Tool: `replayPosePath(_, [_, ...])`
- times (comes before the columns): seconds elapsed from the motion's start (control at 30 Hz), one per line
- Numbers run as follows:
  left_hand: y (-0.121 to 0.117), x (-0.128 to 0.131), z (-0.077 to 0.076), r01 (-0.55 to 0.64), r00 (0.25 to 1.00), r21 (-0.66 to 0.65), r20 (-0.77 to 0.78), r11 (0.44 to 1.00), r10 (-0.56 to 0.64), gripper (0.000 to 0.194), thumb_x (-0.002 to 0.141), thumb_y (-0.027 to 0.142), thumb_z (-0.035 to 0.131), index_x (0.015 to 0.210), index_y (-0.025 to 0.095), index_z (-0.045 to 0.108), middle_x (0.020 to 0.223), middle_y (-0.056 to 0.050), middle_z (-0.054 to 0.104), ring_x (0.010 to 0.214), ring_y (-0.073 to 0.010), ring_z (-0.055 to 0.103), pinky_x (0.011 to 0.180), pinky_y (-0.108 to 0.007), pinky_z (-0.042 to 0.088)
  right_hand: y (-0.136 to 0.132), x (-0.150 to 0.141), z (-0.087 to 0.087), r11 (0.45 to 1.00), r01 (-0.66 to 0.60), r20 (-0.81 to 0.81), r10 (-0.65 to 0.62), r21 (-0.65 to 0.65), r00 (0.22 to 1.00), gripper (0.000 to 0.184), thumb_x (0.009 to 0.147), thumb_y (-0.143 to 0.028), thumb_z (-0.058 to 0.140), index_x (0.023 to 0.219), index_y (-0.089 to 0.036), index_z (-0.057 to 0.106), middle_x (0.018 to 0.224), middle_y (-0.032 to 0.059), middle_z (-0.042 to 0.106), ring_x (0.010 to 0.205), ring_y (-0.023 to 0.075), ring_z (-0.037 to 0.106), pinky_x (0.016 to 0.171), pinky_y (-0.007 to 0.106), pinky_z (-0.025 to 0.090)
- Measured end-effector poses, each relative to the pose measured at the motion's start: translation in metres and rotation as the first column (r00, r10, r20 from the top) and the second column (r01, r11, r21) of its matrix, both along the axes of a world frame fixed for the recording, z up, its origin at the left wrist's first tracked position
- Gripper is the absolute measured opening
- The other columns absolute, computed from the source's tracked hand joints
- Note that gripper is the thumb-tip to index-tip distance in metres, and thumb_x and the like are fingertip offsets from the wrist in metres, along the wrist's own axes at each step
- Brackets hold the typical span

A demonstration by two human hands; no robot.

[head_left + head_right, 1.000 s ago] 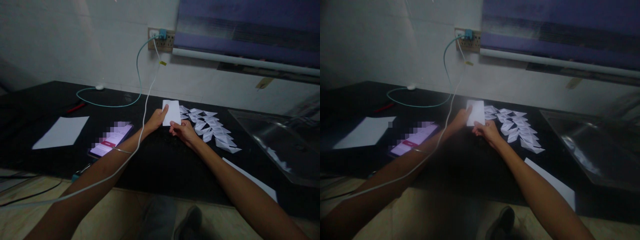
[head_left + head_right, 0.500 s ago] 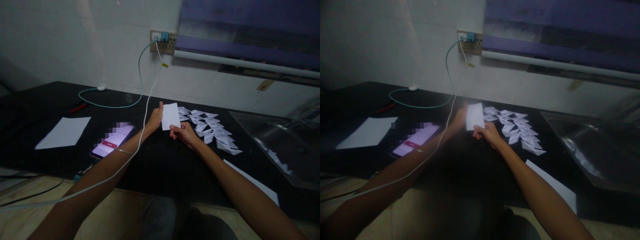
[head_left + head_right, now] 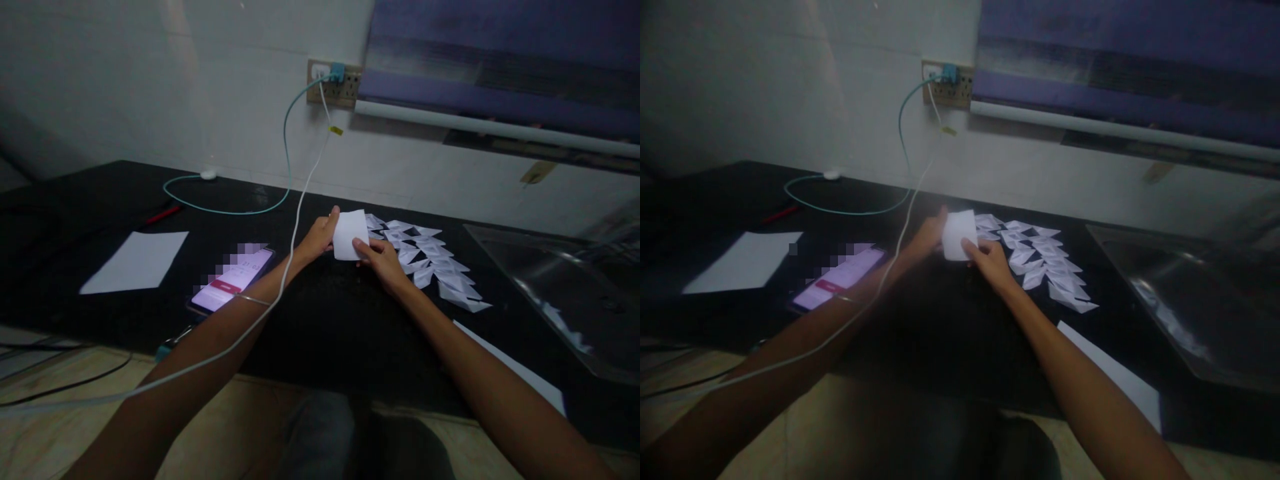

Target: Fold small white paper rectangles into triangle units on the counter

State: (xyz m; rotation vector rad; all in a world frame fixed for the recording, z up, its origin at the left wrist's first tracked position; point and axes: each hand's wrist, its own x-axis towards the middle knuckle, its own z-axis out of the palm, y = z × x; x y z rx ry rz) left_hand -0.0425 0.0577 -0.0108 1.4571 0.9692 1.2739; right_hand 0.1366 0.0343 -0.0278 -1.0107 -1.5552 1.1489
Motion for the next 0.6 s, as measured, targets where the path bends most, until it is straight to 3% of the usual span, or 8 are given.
replayPosePath(0.13, [-0.006,0.0,0.003,0.129,0.991,-0.007,0.024,0.992,-0.129,0.038,0.102,0.047,0.05,0.078,0.018,0.057,0.053,0.003,0.052,0.038,-0.0067,0.046,0.039,-0.021,0.032,0.004,0.004,0.0,0.993,0.098,-0.079,-0.093,0.065,0.993,0.038,0.08,-0.056,0.079,0.084,-0.019,0.08,0.095,0.0061,0.077,0.085,0.0206,0.068,0.078,0.034,0.054])
replayPosePath(0.2, [-0.008,-0.002,0.004,0.182,0.983,0.002,0.032,0.983,-0.182,0.021,0.094,0.038,0.061,0.095,0.017,0.06,0.059,0.003,0.06,0.041,-0.0084,0.054,0.039,-0.021,0.036,0.005,0.004,0.001,0.989,0.148,-0.129,-0.145,0.015,0.981,0.041,0.077,-0.058,0.079,0.087,-0.018,0.08,0.093,0.0071,0.077,0.083,0.0218,0.069,0.076,0.036,0.054])
replayPosePath(0.27, [-0.008,-0.005,0.005,0.212,0.977,0.026,0.029,0.977,-0.213,0.021,0.088,0.032,0.065,0.102,0.016,0.06,0.061,0.003,0.062,0.042,-0.0092,0.057,0.038,-0.02,0.035,0.007,0.005,0.001,0.982,0.18,-0.155,-0.186,-0.05,0.97,0.044,0.075,-0.059,0.08,0.087,-0.017,0.079,0.087,0.0075,0.077,0.078,0.0221,0.068,0.072,0.036,0.054])
replayPosePath(0.5, [-0.005,-0.008,0.006,0.122,0.99,0.006,0.067,0.992,-0.122,0.013,0.078,0.02,0.067,0.089,0.015,0.068,0.054,0.005,0.059,0.039,-0.0072,0.052,0.039,-0.021,0.03,0.007,0.007,0.008,0.984,0.178,-0.196,-0.175,-0.006,0.965,0.023,0.074,-0.038,0.078,0.091,-0.023,0.076,0.097,0.0043,0.076,0.088,0.0223,0.067,0.074,0.035,0.055])
replayPosePath(0.6, [-0.005,-0.008,0.005,0.118,0.99,-0.026,0.078,0.993,-0.116,0.012,0.075,0.018,0.069,0.086,0.014,0.071,0.053,0.004,0.059,0.04,-0.008,0.051,0.041,-0.021,0.032,0.007,0.007,0.011,0.981,0.193,-0.245,-0.191,-0.017,0.951,0.028,0.069,-0.03,0.078,0.097,-0.026,0.077,0.099,0.0034,0.076,0.088,0.0219,0.067,0.075,0.036,0.055])
